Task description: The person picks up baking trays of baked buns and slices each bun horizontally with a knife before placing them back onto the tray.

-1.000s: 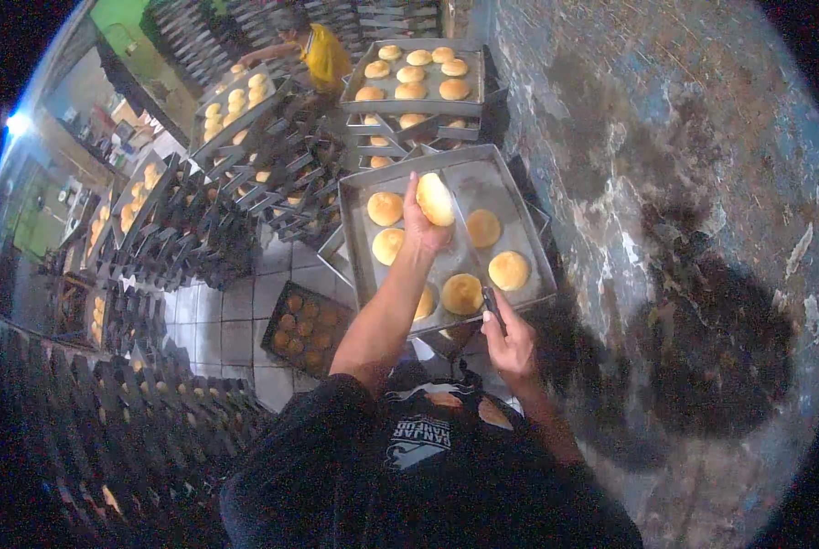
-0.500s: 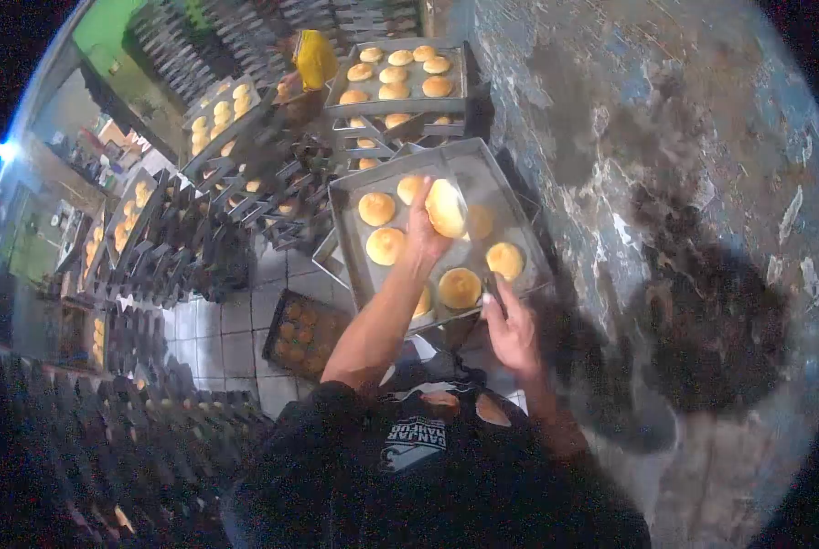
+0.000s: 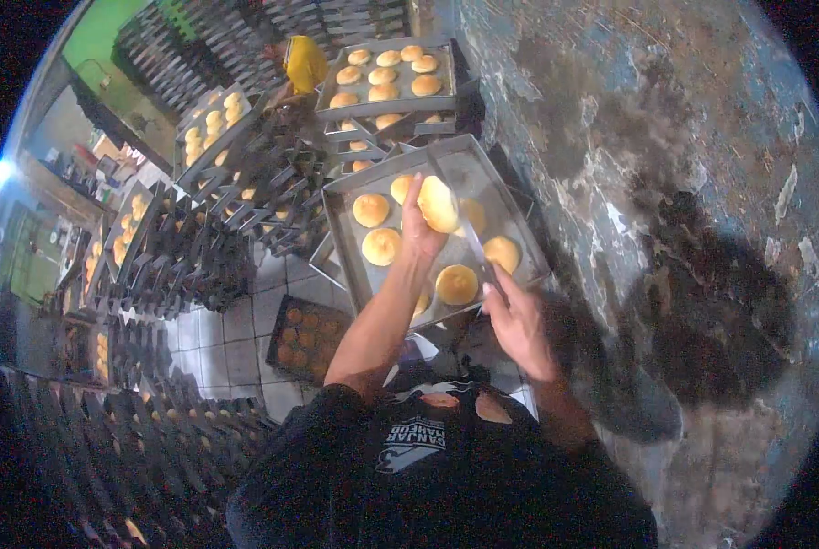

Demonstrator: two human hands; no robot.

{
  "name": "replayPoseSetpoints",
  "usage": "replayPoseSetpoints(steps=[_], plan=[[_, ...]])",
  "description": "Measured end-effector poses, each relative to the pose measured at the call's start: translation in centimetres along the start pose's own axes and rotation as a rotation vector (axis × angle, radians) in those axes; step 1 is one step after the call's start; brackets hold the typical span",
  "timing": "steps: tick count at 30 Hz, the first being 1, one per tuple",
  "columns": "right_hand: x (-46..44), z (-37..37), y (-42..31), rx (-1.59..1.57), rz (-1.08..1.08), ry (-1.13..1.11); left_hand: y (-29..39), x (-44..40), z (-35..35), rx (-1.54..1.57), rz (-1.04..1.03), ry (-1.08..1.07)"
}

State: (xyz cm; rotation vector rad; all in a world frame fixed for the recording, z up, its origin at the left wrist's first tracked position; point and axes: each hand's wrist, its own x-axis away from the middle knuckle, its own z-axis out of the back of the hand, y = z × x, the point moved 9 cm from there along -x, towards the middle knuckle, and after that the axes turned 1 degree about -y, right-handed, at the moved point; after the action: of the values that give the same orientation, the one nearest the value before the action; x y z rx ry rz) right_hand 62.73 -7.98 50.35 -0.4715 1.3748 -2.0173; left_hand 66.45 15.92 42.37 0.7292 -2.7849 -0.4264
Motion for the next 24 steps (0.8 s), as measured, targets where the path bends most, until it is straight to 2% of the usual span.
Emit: replayPoseSetpoints(steps=[1,4,6,12,14,15,18,21,24], plan=[[1.1,-0.1,0.1,0.035,0.037,-0.025,0.6,0.0,0.0,0.002,-0.007,-0.002],[1.6,-0.4,-0.3,-0.031,-0.036,-0.048,0.0,1.0,0.2,-0.065,0.06,0.035],[-0.5,-0.1,-0.6,-0.058,-0.16,-0.067,-2.4,1.2,0.0,-0.116,0.082,0.001],[1.0,-0.1,-0.4,-0.01,0.043,-0.038,0.1,1.1,-0.3,-0.118,0.027,0.015],[1.4,-0.3,0.3,-0.024,-0.016,-0.046,-0.6,1.5,0.2,-0.163,0.039,0.055],[0.6,-0.5,0.5,-0.057,-0.12,-0.06,-1.8,1.7,0.3,-0.162,0.055,0.06],[-1.4,-0.2,-0.1,-0.02,-0.083,-0.056,-2.6,1.7,0.1,-0.149,0.065,0.054],[1.8,-0.5,1.1,-0.016,-0.081,-0.036,-0.1,1.0,0.6,-0.12,0.009,0.05],[2.0,-0.5,1.0,-0.04,-0.108,-0.033,-1.3,2.4,0.5,-0.145,0.121,0.045]])
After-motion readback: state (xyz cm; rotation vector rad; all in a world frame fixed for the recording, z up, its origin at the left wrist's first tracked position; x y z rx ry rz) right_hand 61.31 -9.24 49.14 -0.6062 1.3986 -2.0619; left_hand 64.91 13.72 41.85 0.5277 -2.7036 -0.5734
